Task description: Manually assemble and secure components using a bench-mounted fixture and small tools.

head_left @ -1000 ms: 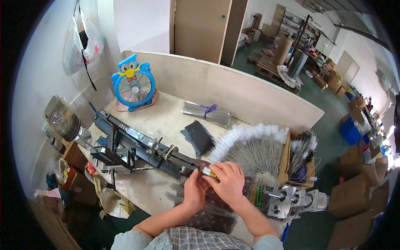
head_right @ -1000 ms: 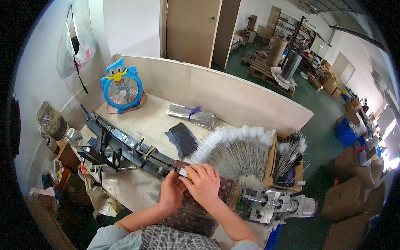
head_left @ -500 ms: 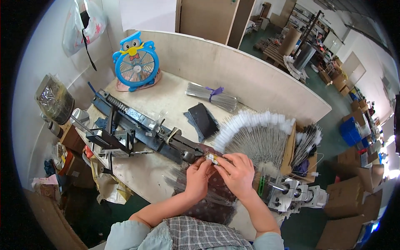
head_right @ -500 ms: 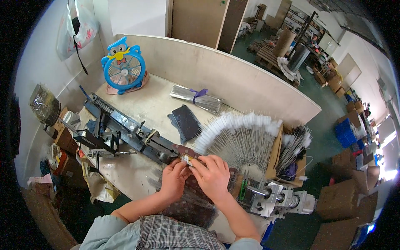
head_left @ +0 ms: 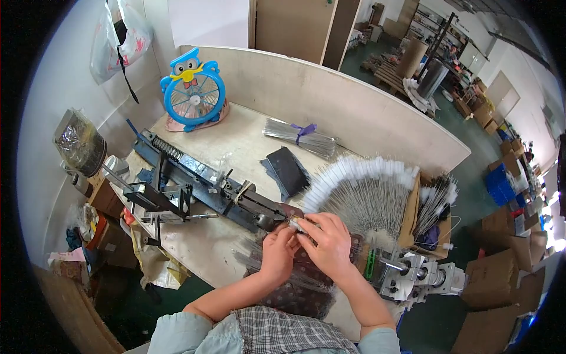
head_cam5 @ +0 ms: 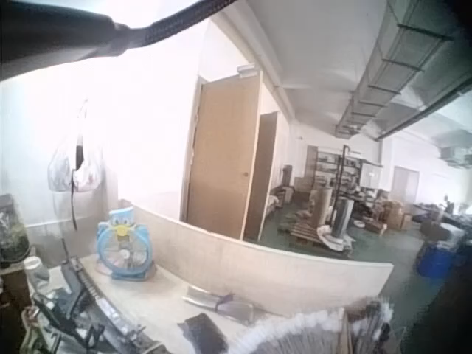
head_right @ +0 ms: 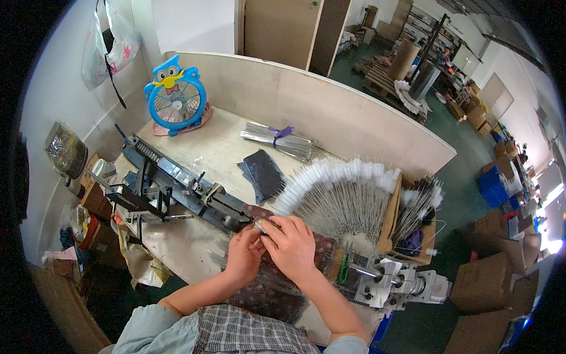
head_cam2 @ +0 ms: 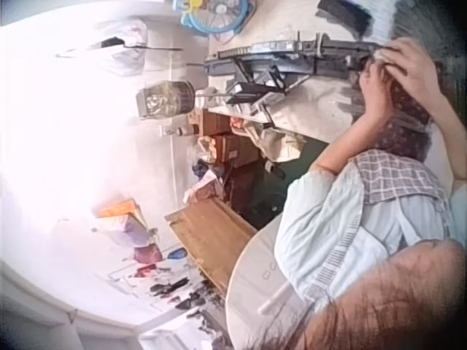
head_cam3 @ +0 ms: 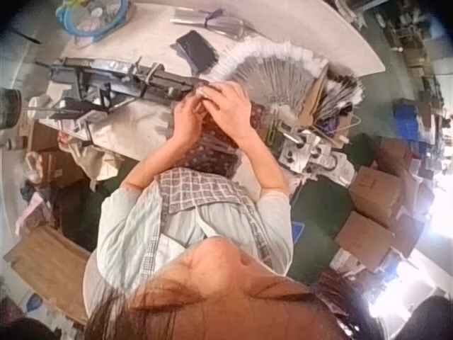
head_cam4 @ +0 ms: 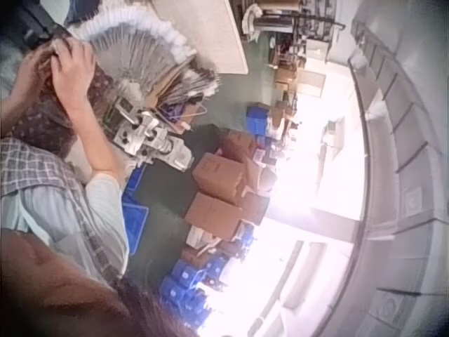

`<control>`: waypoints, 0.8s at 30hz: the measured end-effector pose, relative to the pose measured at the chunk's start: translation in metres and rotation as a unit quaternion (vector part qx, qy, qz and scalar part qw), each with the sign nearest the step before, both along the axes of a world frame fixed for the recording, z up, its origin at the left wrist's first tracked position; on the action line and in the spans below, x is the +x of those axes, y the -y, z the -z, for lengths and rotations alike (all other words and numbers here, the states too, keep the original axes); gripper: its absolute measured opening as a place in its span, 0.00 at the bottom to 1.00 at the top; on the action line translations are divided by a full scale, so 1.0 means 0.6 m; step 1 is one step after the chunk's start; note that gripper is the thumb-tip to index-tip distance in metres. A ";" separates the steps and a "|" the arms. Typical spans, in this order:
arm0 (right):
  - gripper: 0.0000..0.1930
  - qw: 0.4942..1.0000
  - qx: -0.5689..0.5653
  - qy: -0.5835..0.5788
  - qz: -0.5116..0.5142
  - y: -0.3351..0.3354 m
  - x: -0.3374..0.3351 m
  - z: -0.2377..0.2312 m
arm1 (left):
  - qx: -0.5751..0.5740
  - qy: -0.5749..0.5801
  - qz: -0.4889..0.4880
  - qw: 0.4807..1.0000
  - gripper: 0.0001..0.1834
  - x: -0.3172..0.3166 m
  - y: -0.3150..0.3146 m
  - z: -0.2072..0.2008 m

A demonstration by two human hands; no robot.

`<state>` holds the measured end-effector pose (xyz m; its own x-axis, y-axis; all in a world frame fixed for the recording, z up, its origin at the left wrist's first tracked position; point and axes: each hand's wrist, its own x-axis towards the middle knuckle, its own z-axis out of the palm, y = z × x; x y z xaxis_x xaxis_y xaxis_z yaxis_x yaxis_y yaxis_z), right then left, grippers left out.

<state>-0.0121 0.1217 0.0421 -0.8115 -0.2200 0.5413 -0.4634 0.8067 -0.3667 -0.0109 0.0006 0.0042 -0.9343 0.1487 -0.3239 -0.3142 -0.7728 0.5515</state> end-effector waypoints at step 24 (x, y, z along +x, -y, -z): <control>0.12 0.999 0.011 -0.032 0.026 0.002 0.004 0.005 | 0.015 -0.002 0.012 1.000 0.06 -0.001 0.007 -0.002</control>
<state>-0.0096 0.1204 0.0392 -0.7863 -0.1904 0.5877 -0.4423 0.8377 -0.3204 -0.0117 -0.0036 0.0053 -0.9317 0.1800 -0.3155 -0.3302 -0.7817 0.5290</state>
